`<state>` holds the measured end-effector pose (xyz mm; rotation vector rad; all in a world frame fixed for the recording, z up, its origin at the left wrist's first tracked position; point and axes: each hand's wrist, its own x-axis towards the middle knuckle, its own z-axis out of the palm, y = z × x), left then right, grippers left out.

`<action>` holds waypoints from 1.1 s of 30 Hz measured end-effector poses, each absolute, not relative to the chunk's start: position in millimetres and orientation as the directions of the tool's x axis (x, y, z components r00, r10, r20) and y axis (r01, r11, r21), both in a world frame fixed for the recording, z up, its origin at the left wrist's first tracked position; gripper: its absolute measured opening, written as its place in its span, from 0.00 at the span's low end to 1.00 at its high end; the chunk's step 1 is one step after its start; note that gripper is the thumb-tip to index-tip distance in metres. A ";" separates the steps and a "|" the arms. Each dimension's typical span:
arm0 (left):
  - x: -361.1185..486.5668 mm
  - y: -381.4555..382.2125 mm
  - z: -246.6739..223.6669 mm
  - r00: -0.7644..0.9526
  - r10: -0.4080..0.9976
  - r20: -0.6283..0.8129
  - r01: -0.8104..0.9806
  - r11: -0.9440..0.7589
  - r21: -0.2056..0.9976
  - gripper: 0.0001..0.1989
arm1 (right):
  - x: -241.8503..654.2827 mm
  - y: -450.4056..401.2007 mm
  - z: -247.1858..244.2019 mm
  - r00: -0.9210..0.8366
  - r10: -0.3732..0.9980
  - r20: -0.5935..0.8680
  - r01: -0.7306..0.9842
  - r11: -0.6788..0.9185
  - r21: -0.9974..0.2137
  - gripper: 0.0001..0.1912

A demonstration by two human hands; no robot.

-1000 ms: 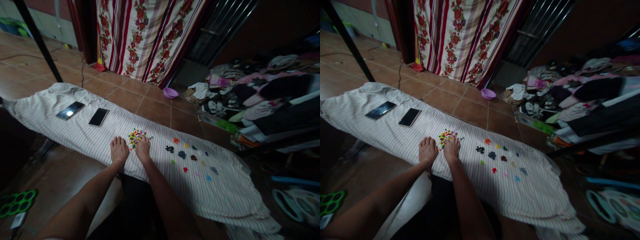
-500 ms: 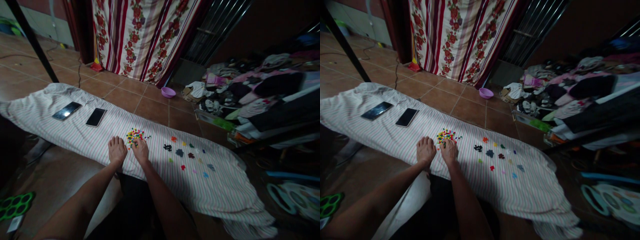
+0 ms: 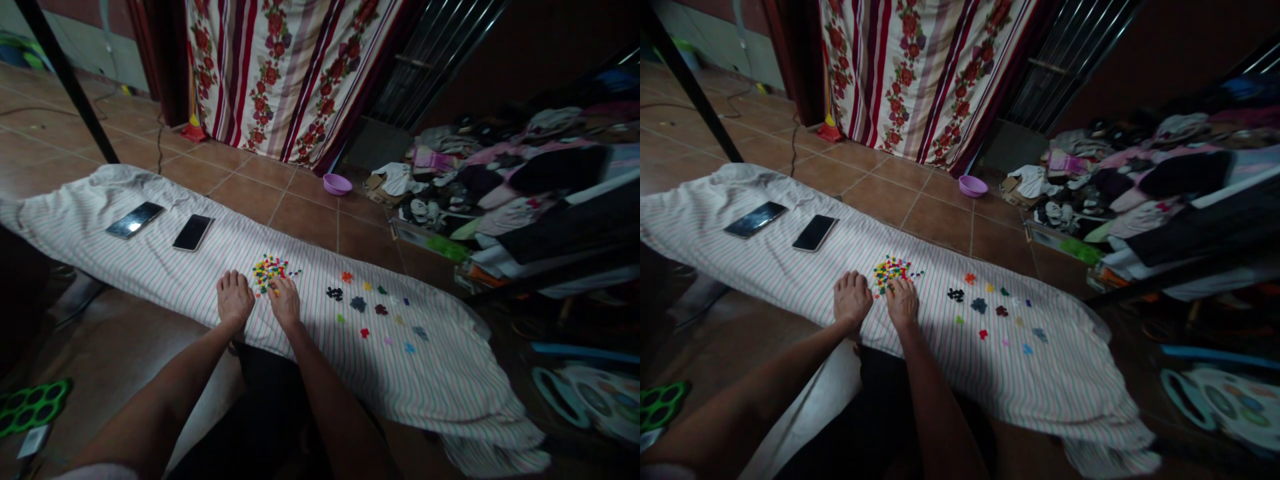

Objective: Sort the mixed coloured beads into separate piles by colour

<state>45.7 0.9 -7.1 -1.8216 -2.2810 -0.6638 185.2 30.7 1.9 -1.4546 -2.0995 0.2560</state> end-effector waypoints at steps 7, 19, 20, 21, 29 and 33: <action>45.0 0.9 -7.6 -0.251 0.895 0.370 0.952 0.158 0.262 0.14 | 181.2 22.5 1.0 -0.292 0.911 0.290 0.849 0.387 -0.361 0.05; 45.4 0.8 -7.5 -0.260 0.895 0.363 0.945 0.157 0.288 0.14 | 182.7 18.7 9.3 -0.279 0.932 0.231 0.914 0.332 -0.235 0.06; 45.6 0.6 -6.9 -0.260 0.894 0.364 0.945 0.159 0.286 0.14 | 181.7 20.5 9.3 -0.266 0.934 0.239 0.911 0.325 -0.253 0.07; 45.7 0.5 -6.3 -0.261 0.894 0.364 0.945 0.160 0.287 0.14 | 180.6 21.6 8.7 -0.257 0.934 0.247 0.906 0.322 -0.273 0.07; 45.2 0.7 -6.1 -0.267 0.898 0.349 0.933 0.149 0.328 0.15 | 172.1 15.7 -4.3 -0.236 0.922 0.306 0.821 0.358 -0.445 0.08; 44.9 0.9 -7.2 -0.264 0.898 0.352 0.936 0.151 0.317 0.14 | 173.9 13.8 -3.5 -0.198 0.927 0.320 0.784 0.345 -0.517 0.08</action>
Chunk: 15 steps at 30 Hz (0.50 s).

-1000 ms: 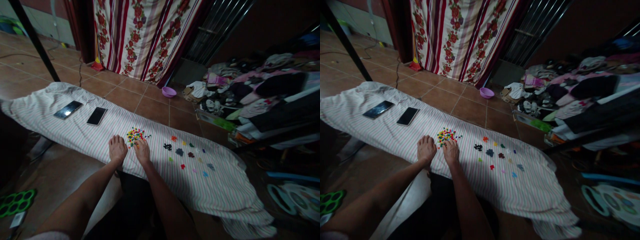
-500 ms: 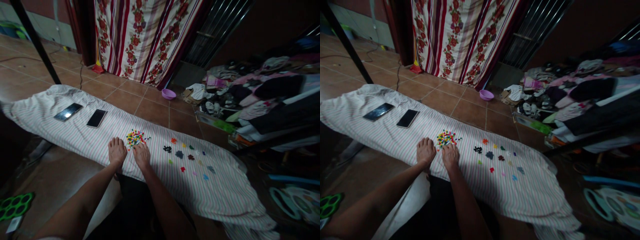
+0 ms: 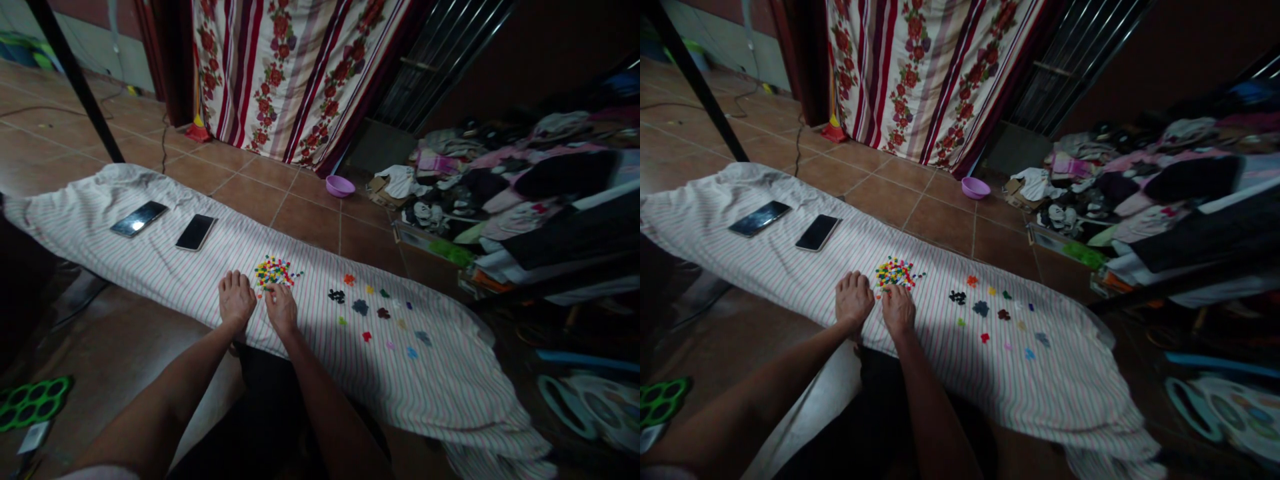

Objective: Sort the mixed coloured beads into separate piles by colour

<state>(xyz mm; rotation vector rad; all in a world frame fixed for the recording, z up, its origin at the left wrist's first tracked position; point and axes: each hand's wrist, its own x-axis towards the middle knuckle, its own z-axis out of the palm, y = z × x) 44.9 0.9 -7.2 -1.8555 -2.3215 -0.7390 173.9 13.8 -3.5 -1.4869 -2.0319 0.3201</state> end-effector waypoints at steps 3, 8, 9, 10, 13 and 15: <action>44.9 1.1 -7.9 -0.258 0.898 0.356 0.943 0.155 0.294 0.14 | 179.9 10.0 -4.4 -0.183 0.923 0.339 0.774 0.348 -0.530 0.08; 45.4 0.5 -6.4 -0.252 0.896 0.366 0.949 0.155 0.275 0.13 | 196.4 0.1 -17.5 -0.104 0.909 0.404 0.783 0.326 -0.531 0.10; 45.5 0.2 -5.7 -0.254 0.897 0.363 0.947 0.155 0.280 0.14 | 199.4 -1.4 -21.0 -0.073 0.910 0.408 0.783 0.306 -0.541 0.10; 45.6 0.0 -5.0 -0.256 0.897 0.360 0.946 0.156 0.286 0.14 | 201.8 -2.4 -24.2 -0.045 0.911 0.410 0.783 0.287 -0.552 0.10; 46.0 -0.7 -3.6 -0.262 0.897 0.355 0.943 0.161 0.290 0.14 | 205.7 -3.7 -31.5 -0.019 0.913 0.408 0.784 0.267 -0.561 0.09; 46.1 -0.9 -3.4 -0.260 0.897 0.358 0.947 0.163 0.278 0.14 | 205.9 -3.4 -33.7 -0.028 0.915 0.403 0.788 0.268 -0.554 0.10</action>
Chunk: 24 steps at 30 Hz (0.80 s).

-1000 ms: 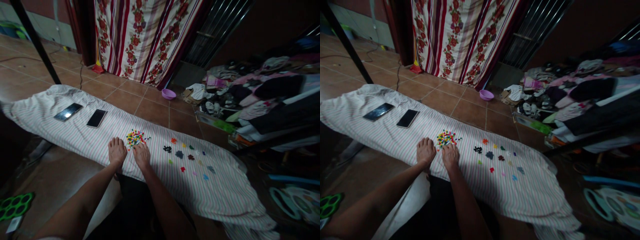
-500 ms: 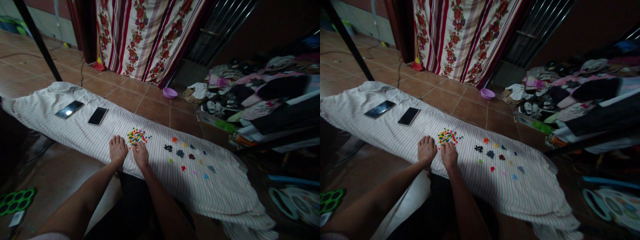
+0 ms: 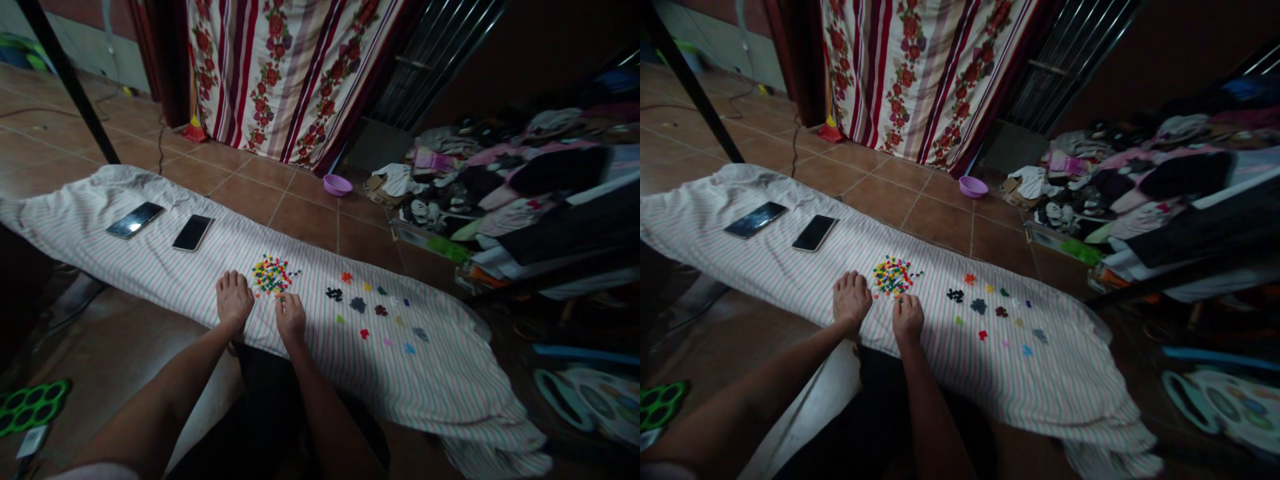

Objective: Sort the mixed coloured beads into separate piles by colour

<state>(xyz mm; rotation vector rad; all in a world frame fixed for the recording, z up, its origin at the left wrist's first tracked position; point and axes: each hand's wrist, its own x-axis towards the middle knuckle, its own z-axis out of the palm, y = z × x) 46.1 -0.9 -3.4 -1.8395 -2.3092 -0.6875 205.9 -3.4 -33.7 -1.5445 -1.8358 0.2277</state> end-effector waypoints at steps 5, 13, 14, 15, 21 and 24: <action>46.2 -0.1 -4.7 -0.260 0.899 0.354 0.947 0.166 0.274 0.14 | 203.4 3.2 -32.6 -0.032 0.929 0.368 0.795 0.247 -0.555 0.10; 46.5 -0.6 -3.8 -0.261 0.894 0.364 0.946 0.161 0.282 0.14 | 199.5 19.8 -29.7 0.098 0.955 0.281 0.550 0.183 -0.815 0.11; 46.4 -0.7 -3.8 -0.259 0.895 0.364 0.945 0.157 0.286 0.14 | 200.3 19.6 -29.9 0.101 0.959 0.267 0.522 0.177 -0.834 0.11; 46.3 -0.6 -4.0 -0.259 0.895 0.363 0.944 0.155 0.290 0.14 | 201.5 18.7 -29.8 0.106 0.959 0.262 0.507 0.174 -0.844 0.11; 46.0 -0.2 -5.8 -0.263 0.891 0.370 0.946 0.162 0.282 0.14 | 214.3 0.7 -18.4 0.123 0.934 0.335 0.579 0.207 -0.789 0.12; 46.2 -0.8 -4.6 -0.261 0.891 0.371 0.948 0.165 0.271 0.13 | 214.1 -13.1 -12.1 -0.020 0.939 0.342 0.644 0.274 -0.715 0.11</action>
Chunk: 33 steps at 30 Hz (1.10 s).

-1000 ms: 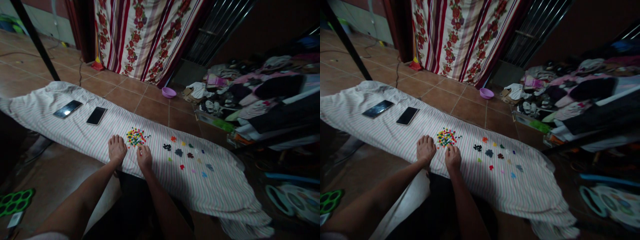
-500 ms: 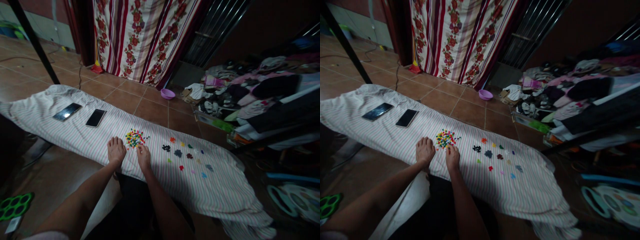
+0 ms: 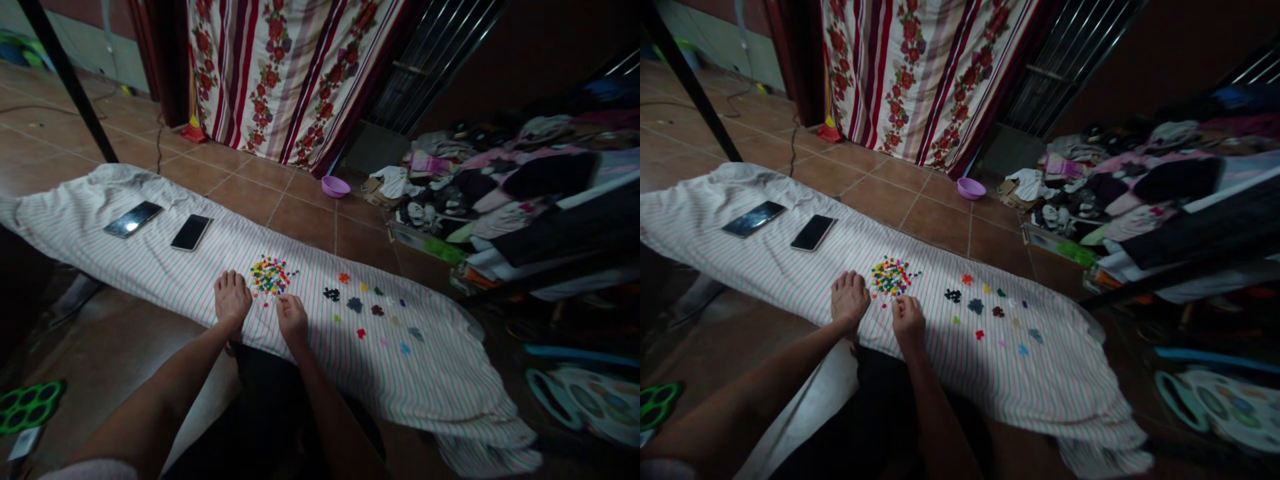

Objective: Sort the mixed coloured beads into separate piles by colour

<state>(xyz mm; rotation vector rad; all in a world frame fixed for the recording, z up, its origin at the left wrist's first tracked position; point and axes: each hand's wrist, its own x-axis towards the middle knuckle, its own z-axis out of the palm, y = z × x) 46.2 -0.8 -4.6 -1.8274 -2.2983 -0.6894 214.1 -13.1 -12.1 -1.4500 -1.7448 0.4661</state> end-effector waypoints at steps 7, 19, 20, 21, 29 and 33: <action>45.6 -0.4 -4.2 -0.263 0.893 0.365 0.946 0.163 0.281 0.13 | 191.8 -18.6 -13.5 -0.275 0.909 0.313 0.633 0.416 -0.653 0.07; 46.0 -1.1 -1.8 -0.255 0.900 0.353 0.950 0.165 0.266 0.13 | 213.0 -0.6 -24.9 0.001 0.932 0.361 0.652 0.273 -0.707 0.09; 46.0 -1.2 -1.6 -0.253 0.901 0.354 0.951 0.164 0.261 0.13 | 212.4 -0.1 -25.2 -0.038 0.934 0.354 0.643 0.294 -0.707 0.08; 46.1 -1.3 -1.6 -0.250 0.901 0.355 0.953 0.164 0.256 0.13 | 211.6 0.1 -25.1 -0.077 0.934 0.349 0.626 0.318 -0.712 0.08; 46.3 -2.5 -3.7 -0.238 0.890 0.388 0.960 0.154 0.235 0.13 | 228.2 -7.0 -22.1 0.103 0.961 0.256 0.523 0.167 -0.836 0.11; 45.4 -2.2 -3.5 -0.235 0.896 0.375 0.959 0.153 0.237 0.13 | 244.1 -8.5 -23.2 0.229 0.971 0.070 0.283 0.002 -0.959 0.13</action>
